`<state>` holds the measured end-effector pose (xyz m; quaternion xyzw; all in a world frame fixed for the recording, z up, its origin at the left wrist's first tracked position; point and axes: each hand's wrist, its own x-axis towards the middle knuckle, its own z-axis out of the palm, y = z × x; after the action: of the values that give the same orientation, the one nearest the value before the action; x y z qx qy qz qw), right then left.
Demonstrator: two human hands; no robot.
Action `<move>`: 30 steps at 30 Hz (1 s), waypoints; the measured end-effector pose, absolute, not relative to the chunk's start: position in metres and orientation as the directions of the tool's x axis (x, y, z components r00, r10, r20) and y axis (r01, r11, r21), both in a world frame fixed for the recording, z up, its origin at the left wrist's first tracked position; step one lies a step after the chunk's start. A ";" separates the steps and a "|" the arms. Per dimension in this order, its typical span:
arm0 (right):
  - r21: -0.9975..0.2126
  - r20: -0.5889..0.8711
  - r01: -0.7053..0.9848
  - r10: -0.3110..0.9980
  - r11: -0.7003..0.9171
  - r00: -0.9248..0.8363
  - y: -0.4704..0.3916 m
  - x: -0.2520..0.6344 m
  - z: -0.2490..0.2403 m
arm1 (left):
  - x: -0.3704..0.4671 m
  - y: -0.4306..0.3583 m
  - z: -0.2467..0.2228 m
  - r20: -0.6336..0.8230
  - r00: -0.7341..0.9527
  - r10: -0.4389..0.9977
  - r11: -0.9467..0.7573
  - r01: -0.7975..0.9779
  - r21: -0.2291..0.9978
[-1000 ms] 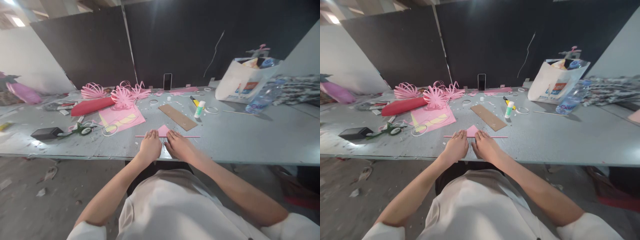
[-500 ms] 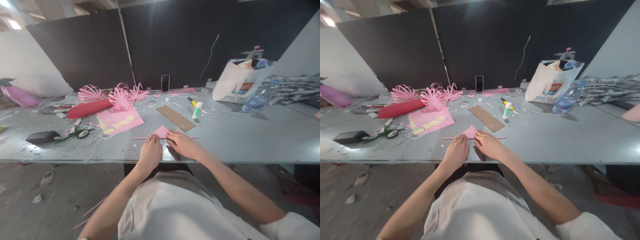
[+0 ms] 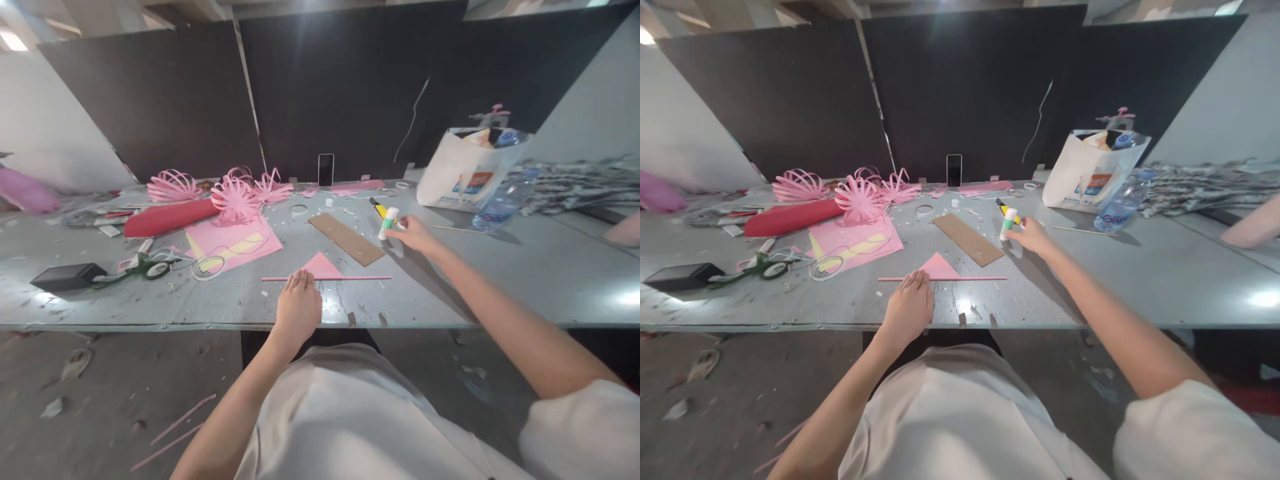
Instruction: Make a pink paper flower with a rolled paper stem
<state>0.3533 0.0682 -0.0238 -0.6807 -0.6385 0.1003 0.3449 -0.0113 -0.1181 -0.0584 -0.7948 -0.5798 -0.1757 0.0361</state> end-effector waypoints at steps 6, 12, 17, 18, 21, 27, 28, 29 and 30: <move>-0.639 0.264 0.766 0.955 0.065 0.139 0.073 0.323 -0.006 | -0.010 -0.117 -0.060 0.339 0.253 0.906 -0.320 0.934 0.159; -0.744 0.308 0.564 0.933 0.358 -0.186 0.032 0.284 0.046 | -0.012 -0.117 -0.062 0.338 0.268 0.902 -0.328 0.935 0.134; -0.520 0.239 0.667 0.841 0.533 -0.486 -0.022 0.255 0.081 | -0.012 -0.116 -0.065 0.355 0.276 0.893 -0.331 0.938 0.105; -0.517 0.222 0.660 0.831 0.544 -0.510 -0.028 0.250 0.082 | -0.012 -0.116 -0.066 0.359 0.271 0.893 -0.328 0.938 0.109; -0.545 0.199 0.633 0.818 0.550 -0.540 -0.038 0.234 0.076 | -0.012 -0.115 -0.069 0.379 0.264 0.887 -0.328 0.938 0.116; -0.528 0.193 0.621 0.794 0.579 -0.577 -0.029 0.207 0.052 | -0.011 -0.115 -0.070 0.373 0.274 0.886 -0.335 0.936 0.109; -0.524 0.200 0.616 0.788 0.588 -0.582 -0.026 0.204 0.048 | -0.010 -0.115 -0.069 0.366 0.271 0.890 -0.331 0.937 0.111; -0.524 0.209 0.610 0.783 0.595 -0.586 -0.023 0.200 0.045 | -0.010 -0.115 -0.069 0.363 0.267 0.893 -0.327 0.938 0.114; -0.527 0.216 0.602 0.780 0.600 -0.587 -0.019 0.198 0.041 | -0.010 -0.115 -0.069 0.363 0.264 0.894 -0.325 0.938 0.118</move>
<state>0.1976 -0.0189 0.0405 -0.3984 -0.8673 0.2036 0.2182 -0.0099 -0.1155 -0.0690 -0.7927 -0.5777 -0.1849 0.0606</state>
